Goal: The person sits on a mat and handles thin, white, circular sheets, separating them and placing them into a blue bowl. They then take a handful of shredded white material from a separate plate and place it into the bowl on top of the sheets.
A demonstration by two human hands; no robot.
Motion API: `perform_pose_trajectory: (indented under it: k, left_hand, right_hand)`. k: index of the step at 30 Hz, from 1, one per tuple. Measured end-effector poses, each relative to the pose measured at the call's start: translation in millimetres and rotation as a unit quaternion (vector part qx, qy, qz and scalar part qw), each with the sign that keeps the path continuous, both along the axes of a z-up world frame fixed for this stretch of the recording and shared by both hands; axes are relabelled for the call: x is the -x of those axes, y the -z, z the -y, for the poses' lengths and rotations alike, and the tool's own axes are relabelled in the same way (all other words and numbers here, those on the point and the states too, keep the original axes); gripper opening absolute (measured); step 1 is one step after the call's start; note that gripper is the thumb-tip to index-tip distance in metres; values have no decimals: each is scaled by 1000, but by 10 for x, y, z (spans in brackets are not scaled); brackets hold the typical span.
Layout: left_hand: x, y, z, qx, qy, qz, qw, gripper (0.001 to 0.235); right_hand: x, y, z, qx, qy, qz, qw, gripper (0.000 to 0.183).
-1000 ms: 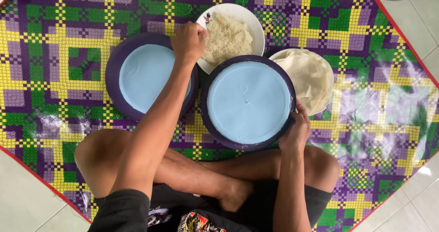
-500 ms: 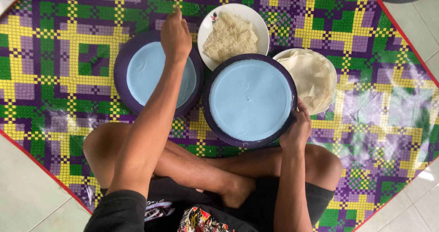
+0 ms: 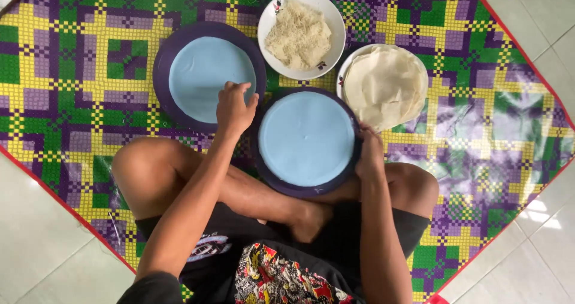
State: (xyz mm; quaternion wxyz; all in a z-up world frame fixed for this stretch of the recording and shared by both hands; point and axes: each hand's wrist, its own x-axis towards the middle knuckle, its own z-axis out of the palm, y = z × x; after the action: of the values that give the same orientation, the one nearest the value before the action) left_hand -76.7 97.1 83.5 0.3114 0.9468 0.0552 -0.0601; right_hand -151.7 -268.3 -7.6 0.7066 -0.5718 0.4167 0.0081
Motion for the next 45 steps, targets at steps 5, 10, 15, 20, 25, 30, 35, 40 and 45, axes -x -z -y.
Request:
perform_pose_trajectory:
  k: [5, 10, 15, 20, 25, 30, 35, 40, 45]
  left_hand:
    - [1, 249, -139, -26, 51, -50, 997, 44]
    - [120, 219, -168, -9, 74, -47, 996, 40]
    - [257, 162, -182, 8, 100, -23, 995, 39]
    - [251, 148, -131, 3, 104, -28, 994, 40]
    - [322, -10, -63, 5, 117, -35, 992, 45]
    - [311, 191, -26, -83, 117, -19, 989, 58]
    - [309, 149, -3, -82, 115, -26, 990, 58]
    - [313, 153, 2, -92, 108, -29, 989, 56]
    - [347, 266, 13, -105, 111, -16, 988, 56]
  right_hand:
    - [109, 99, -279, 46, 6, -20, 999, 38]
    - [23, 588, -271, 98, 9, 37, 994, 37]
    - [257, -121, -522, 245, -108, 83, 960, 47]
    - [260, -596, -704, 360, -175, 141, 906, 42]
    - [257, -926, -1126, 555, -229, 275, 751, 40]
    - [80, -678, -1475, 636, -494, 237, 543, 67]
    - [-188, -698, -1534, 624, -513, 275, 522, 65]
    - [-398, -765, -1203, 685, -447, 264, 510, 57]
    - [-48, -596, -1076, 711, -384, 245, 535, 58]
